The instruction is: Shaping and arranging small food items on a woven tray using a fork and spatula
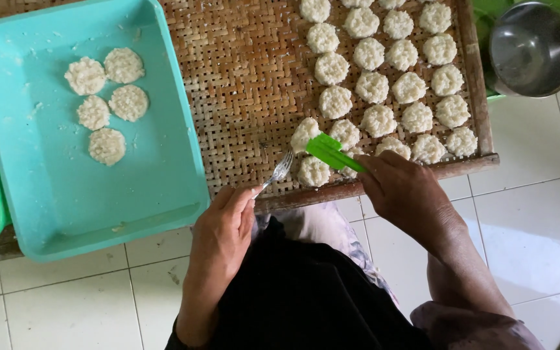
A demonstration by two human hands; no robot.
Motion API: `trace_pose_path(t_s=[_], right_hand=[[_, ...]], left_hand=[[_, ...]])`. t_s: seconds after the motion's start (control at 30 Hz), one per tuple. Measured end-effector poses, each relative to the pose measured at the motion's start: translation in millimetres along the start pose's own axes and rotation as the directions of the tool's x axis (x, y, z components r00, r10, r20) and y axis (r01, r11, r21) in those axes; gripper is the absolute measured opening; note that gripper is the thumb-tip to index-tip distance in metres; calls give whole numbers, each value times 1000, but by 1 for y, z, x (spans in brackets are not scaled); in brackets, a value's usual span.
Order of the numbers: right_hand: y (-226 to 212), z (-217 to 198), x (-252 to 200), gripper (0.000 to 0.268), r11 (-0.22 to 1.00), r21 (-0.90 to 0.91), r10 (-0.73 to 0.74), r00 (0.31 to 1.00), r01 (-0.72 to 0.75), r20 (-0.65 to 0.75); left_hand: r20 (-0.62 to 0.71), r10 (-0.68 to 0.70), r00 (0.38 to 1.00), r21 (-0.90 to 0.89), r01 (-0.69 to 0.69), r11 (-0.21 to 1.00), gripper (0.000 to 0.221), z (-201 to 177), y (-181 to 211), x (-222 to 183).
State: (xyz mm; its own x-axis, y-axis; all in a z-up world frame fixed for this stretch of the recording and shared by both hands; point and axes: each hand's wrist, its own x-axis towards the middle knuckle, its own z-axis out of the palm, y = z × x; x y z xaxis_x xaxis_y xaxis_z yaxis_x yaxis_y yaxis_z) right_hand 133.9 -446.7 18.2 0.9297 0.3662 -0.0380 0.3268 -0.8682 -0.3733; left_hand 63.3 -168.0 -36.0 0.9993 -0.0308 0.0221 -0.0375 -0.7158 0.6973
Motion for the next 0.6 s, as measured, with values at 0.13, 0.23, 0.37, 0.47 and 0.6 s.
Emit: trace_pose_path(t_s=[0.13, 0.23, 0.37, 0.47, 0.6], right_hand=[[0, -1, 0, 25, 1000, -6, -14, 1000, 14, 0], [-1, -1, 0, 25, 1000, -1, -8, 1000, 8, 23], [-3, 1, -2, 26, 999, -45, -5, 1000, 5, 6], [3, 7, -6, 27, 977, -211, -20, 999, 12, -39], [-2, 4, -10, 22, 940, -340, -29, 995, -5, -93]], left_hand=[[28, 15, 1000, 9, -15, 1000, 24, 6, -4, 3], [47, 31, 998, -61, -28, 998, 24, 13, -4, 11], [66, 28, 997, -62, -24, 998, 24, 20, -7, 17], [62, 35, 997, -68, -31, 997, 21, 17, -4, 19], [66, 18, 998, -86, -12, 996, 19, 10, -3, 17]])
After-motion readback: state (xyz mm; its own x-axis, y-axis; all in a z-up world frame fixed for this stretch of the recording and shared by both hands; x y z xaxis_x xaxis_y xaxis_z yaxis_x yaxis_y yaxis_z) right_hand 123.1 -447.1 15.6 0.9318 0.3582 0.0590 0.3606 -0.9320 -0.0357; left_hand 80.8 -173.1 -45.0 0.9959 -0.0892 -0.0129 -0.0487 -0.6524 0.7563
